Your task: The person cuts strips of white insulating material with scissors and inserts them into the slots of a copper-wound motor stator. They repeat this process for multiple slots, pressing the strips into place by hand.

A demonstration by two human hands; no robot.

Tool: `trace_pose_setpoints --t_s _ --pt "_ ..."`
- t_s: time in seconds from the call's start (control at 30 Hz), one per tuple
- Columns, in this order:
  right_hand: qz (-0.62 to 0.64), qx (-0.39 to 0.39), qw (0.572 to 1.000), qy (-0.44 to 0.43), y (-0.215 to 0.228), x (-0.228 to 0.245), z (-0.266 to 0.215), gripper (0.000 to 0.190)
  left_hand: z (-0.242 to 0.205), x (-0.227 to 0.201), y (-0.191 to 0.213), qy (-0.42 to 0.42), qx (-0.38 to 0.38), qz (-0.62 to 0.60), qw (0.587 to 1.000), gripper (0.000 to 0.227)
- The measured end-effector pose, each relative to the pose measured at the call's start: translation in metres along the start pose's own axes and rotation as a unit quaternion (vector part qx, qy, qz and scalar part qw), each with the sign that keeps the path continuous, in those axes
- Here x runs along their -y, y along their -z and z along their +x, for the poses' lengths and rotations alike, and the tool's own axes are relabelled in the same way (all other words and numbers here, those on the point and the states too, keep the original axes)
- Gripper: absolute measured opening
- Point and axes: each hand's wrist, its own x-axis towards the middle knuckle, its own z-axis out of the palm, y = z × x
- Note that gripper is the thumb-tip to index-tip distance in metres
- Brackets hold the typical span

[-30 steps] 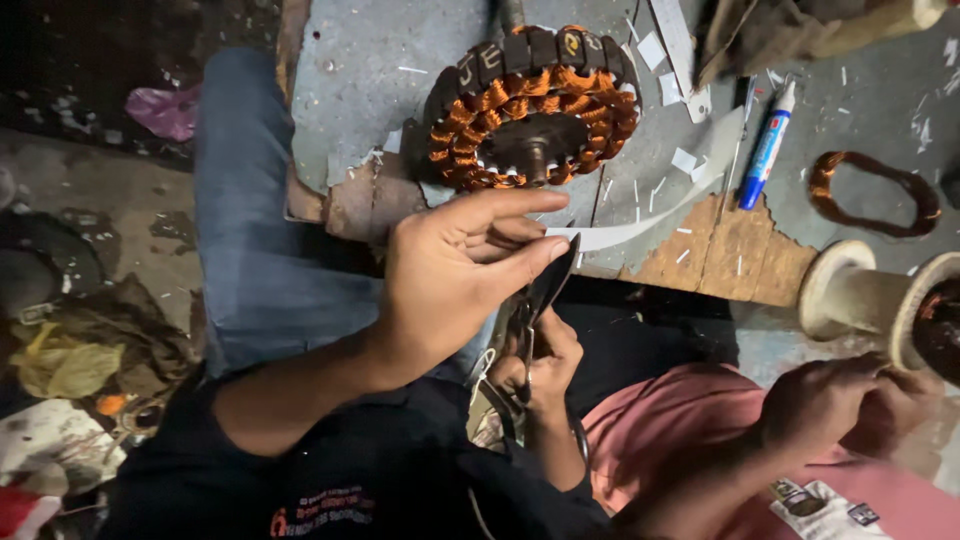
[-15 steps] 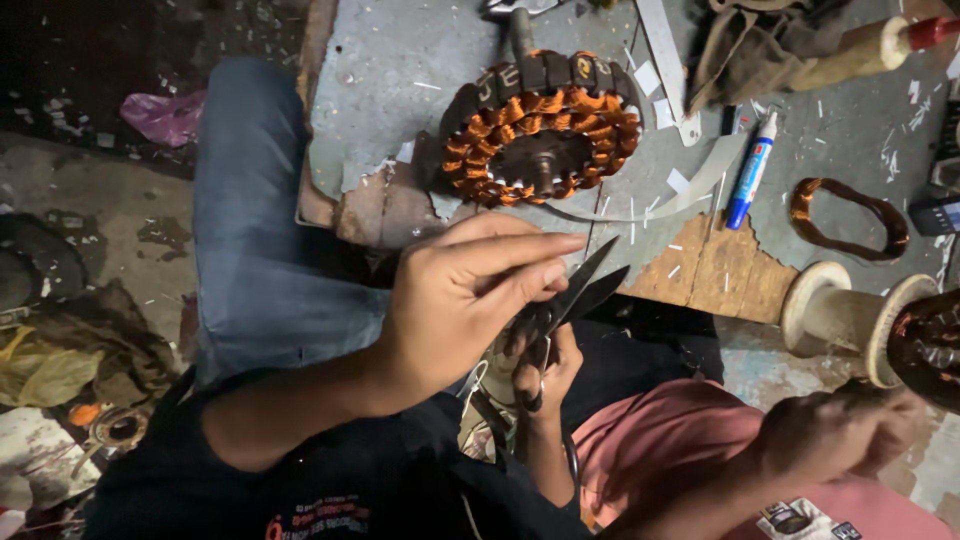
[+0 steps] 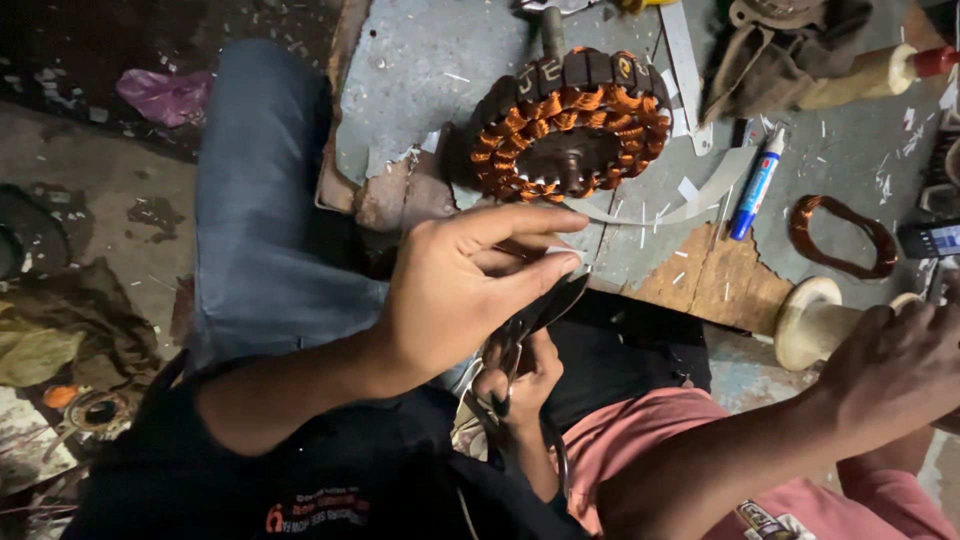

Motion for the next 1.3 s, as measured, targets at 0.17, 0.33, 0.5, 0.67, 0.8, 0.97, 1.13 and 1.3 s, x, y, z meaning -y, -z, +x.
trace_pose_setpoints --t_s 0.17,0.33,0.5,0.67,0.8,0.97,1.13,1.3 --pt "-0.034 -0.020 0.999 -0.011 -0.004 0.005 0.000 0.085 -0.001 -0.005 0.001 0.003 -0.002 -0.013 1.000 0.030" --pt "-0.010 0.007 1.000 0.007 -0.008 0.011 0.003 0.082 -0.004 -0.009 0.002 -0.004 0.002 0.008 1.000 0.029" --pt "-0.026 -0.005 1.000 -0.006 -0.010 0.013 0.004 0.075 -0.006 -0.012 0.003 -0.030 0.003 0.029 0.999 0.026" --pt "-0.064 -0.010 0.998 0.005 -0.002 0.004 0.000 0.076 -0.006 -0.017 0.004 0.025 0.001 0.005 1.000 0.027" --pt "-0.083 -0.021 0.996 0.017 0.007 -0.009 -0.004 0.068 -0.007 -0.017 0.004 0.032 0.008 0.003 0.999 0.027" --pt "-0.061 -0.027 0.996 0.056 0.010 -0.016 -0.007 0.064 -0.011 -0.013 0.003 -0.044 0.014 0.019 0.999 0.026" --pt "-0.089 -0.048 0.994 0.026 0.012 -0.015 -0.006 0.060 -0.010 -0.011 0.004 -0.026 0.010 0.034 0.999 0.027" --pt "-0.094 -0.007 0.995 0.045 0.011 -0.020 -0.007 0.072 -0.009 -0.013 0.005 0.072 0.020 0.011 0.997 0.029"
